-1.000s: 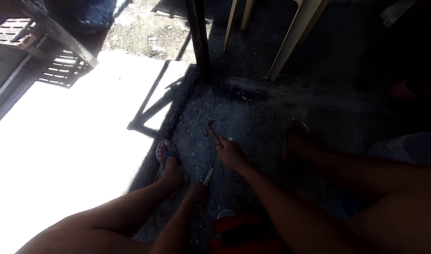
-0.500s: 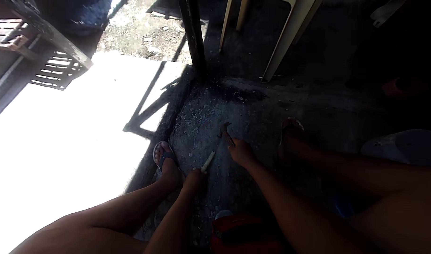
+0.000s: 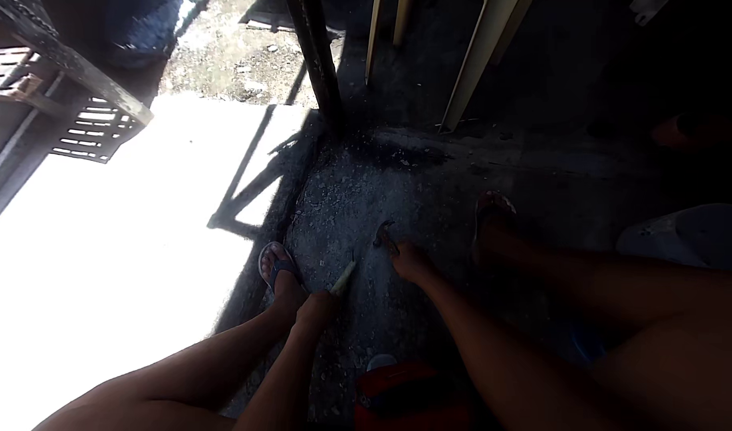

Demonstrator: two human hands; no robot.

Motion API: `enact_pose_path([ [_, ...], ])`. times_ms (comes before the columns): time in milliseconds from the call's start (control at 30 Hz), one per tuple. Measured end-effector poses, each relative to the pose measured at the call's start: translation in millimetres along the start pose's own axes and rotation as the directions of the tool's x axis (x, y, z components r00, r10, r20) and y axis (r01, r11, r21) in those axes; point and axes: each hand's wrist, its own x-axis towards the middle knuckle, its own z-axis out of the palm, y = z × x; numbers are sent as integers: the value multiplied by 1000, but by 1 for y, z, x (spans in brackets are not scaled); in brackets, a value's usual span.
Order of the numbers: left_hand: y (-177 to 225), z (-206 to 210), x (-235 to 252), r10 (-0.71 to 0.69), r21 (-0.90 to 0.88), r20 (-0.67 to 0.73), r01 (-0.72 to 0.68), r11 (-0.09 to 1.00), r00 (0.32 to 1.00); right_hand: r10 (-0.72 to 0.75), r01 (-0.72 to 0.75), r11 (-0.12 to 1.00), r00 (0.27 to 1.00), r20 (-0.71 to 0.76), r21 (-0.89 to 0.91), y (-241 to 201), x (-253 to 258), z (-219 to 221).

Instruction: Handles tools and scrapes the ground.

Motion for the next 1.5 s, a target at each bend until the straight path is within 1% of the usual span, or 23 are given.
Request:
enact_pose_path([
  [100,3,10,-5,-8,85,-11,9,996,1000,-9,9,1000,1000,10,-19,5,2,3],
  [167,7,2,-44,-72,112,55,65,992,996,-6,7,1000,1000,26,-19,9,2,2],
  [200,14,-12,-72,-73,97,86,65,993,994,-1,2,1000,999,36,-17,9,1,0],
  [267,24,-34,-110,-60,189,168,28,982,984,11,-11,1000,999,37,-7,9,0,0],
  [300,19,-34,-110,-84,247,214,29,969,973,18,-18,1000,999,35,-8,7,0,0],
  [367,-6,-21,-84,-188,322,350,71,944,918,22,-21,999,999,38,-31,1,3,0],
  [400,-22,-13,-66,-212,335,362,86,938,908,24,-23,999,999,41,-39,-2,3,-1],
  [433,-31,-10,-57,-215,303,344,109,947,914,27,-26,999,999,43,-33,-4,3,-1],
  [500,-38,-7,-48,-169,116,273,142,983,947,40,-39,999,998,46,-25,-4,1,1],
  [533,-39,-4,-38,-129,14,227,129,992,965,41,-40,999,998,45,-31,-3,0,2],
  [600,-37,8,-14,-50,-71,147,61,996,988,35,-33,999,998,43,-35,-1,-1,2],
  [700,-25,19,-9,-44,14,66,43,999,997,14,-12,998,999,43,-54,1,-1,3],
  [767,-16,17,-32,-61,45,36,59,997,997,13,-9,998,998,59,-64,4,-2,0],
  [800,-10,13,-50,-62,66,77,57,996,995,14,-11,998,998,60,-63,9,-3,2],
  [867,-3,-3,-80,-110,193,294,54,980,950,25,-21,997,998,57,-72,13,-4,3],
  [900,-9,-5,-83,-130,244,344,45,969,930,31,-26,996,998,56,-80,12,-4,2],
  [967,-34,3,-64,-165,286,371,56,956,914,34,-28,995,998,61,-99,3,-3,1],
  [1033,-40,1,-58,-194,237,361,111,965,912,27,-20,993,998,65,-112,-5,-8,1],
  [1100,-40,4,-53,-172,85,279,154,984,945,25,-15,992,997,71,-125,-8,-12,2],
  [1200,-41,10,-26,-110,-16,164,114,993,980,11,-2,990,998,68,-143,-11,-10,2],
  [1367,-41,22,-5,-105,36,117,101,994,988,4,3,995,997,72,-99,-14,-12,2],
  [1433,-39,24,-8,-107,39,129,103,994,986,-50,53,997,997,64,-51,-16,-19,3],
  [1500,-29,13,-21,-84,9,153,83,996,985,-145,146,989,989,30,-27,-21,-27,9],
])
